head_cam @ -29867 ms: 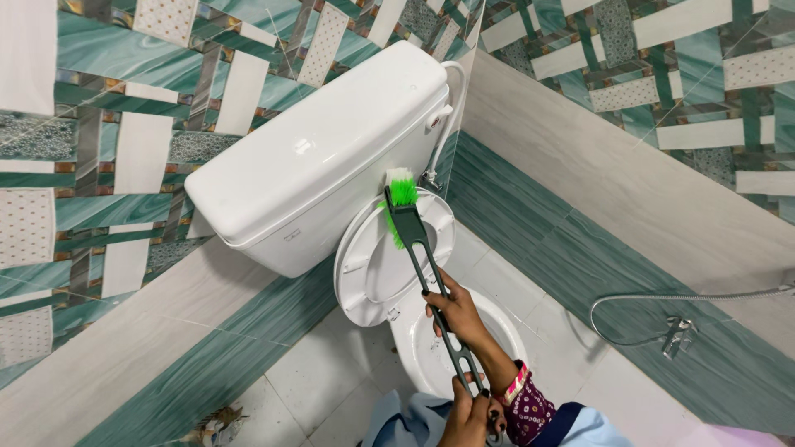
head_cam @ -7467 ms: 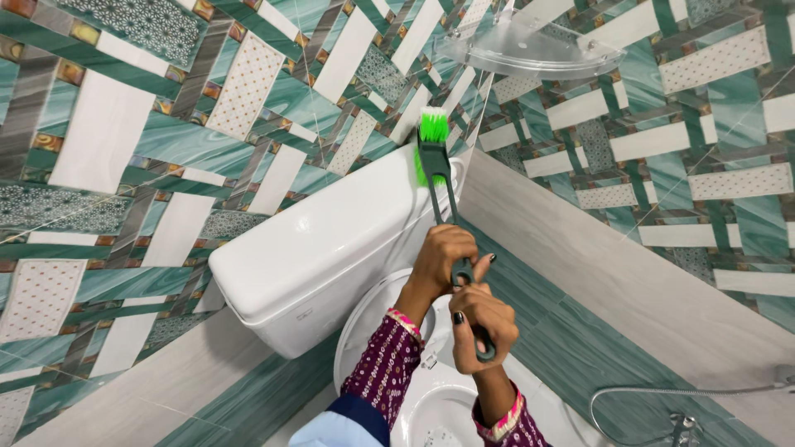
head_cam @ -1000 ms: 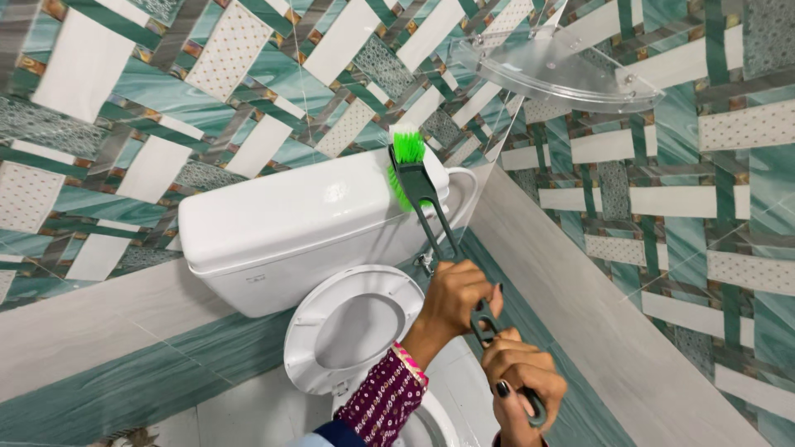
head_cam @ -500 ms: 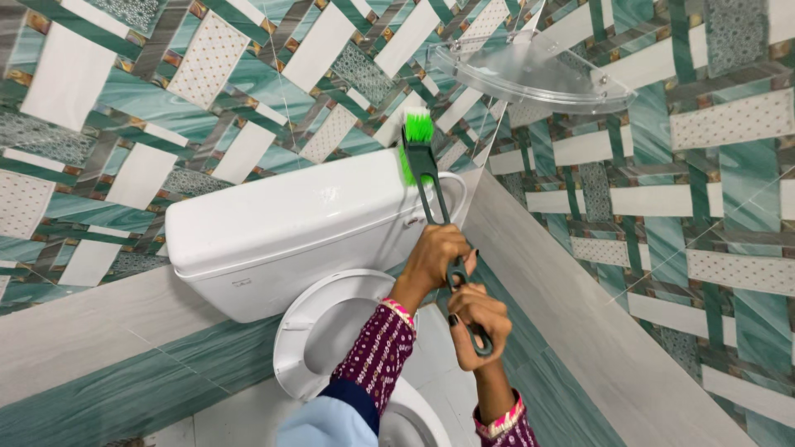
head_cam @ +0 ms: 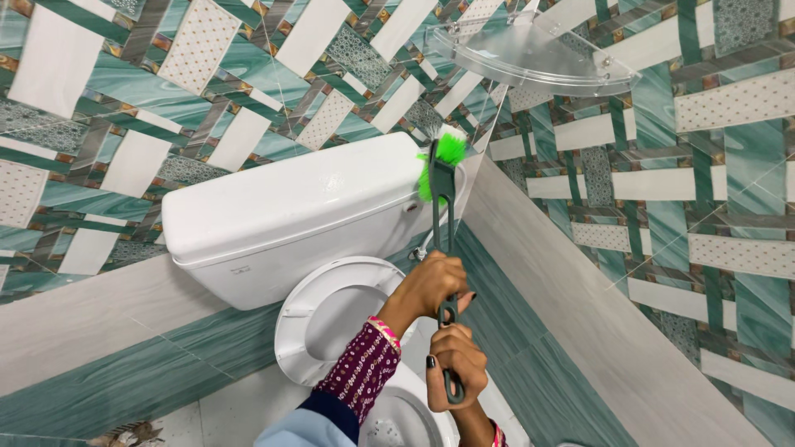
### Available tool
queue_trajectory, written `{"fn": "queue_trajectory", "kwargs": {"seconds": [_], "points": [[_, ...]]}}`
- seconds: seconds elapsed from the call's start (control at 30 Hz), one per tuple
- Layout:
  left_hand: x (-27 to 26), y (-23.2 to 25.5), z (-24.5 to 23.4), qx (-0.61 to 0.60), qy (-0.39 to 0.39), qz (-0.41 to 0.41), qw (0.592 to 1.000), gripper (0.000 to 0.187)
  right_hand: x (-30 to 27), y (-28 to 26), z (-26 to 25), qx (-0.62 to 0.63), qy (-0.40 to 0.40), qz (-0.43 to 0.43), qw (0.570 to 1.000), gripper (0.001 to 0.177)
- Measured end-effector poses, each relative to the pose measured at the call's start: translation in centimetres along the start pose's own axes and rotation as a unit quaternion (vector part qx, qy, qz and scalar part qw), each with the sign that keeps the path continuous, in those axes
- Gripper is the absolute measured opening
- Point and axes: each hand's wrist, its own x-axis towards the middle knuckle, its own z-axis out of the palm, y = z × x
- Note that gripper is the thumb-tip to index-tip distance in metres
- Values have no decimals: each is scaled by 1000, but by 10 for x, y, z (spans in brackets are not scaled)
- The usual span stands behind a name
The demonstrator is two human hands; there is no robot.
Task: The person cleans a toilet bowl and its exterior surfaces using a brush by hand.
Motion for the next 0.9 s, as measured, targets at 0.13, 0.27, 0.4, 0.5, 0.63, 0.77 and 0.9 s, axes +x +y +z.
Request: {"fn": "queue_trajectory", "kwargs": {"seconds": [0.13,0.27,0.4,0.5,0.63,0.77,0.9], "points": [[-4,14,6,-21,-38,21,999,19,-9,-16,-1,12,51,22,998,12],[-20,41,-5,24,-88,19,996,26,-18,-37,2,54,49,-14,997,12],[-31,69,-31,12,-57,5,998,32,-37,-36,-10,73,-32,-53,995,19],[-42,95,-52,15,-33,-13,999,34,-82,-40,-8,51,-22,1,998,18],[-62,123,-74,33,-10,-37,999,34,-155,-57,-2,-51,-28,170,984,26],[-81,149,-88,68,59,-54,994,30,-195,-58,-23,148,-81,326,930,8],[-98,164,-102,127,121,-71,982,31,-186,-71,-12,145,-77,390,906,16]]}}
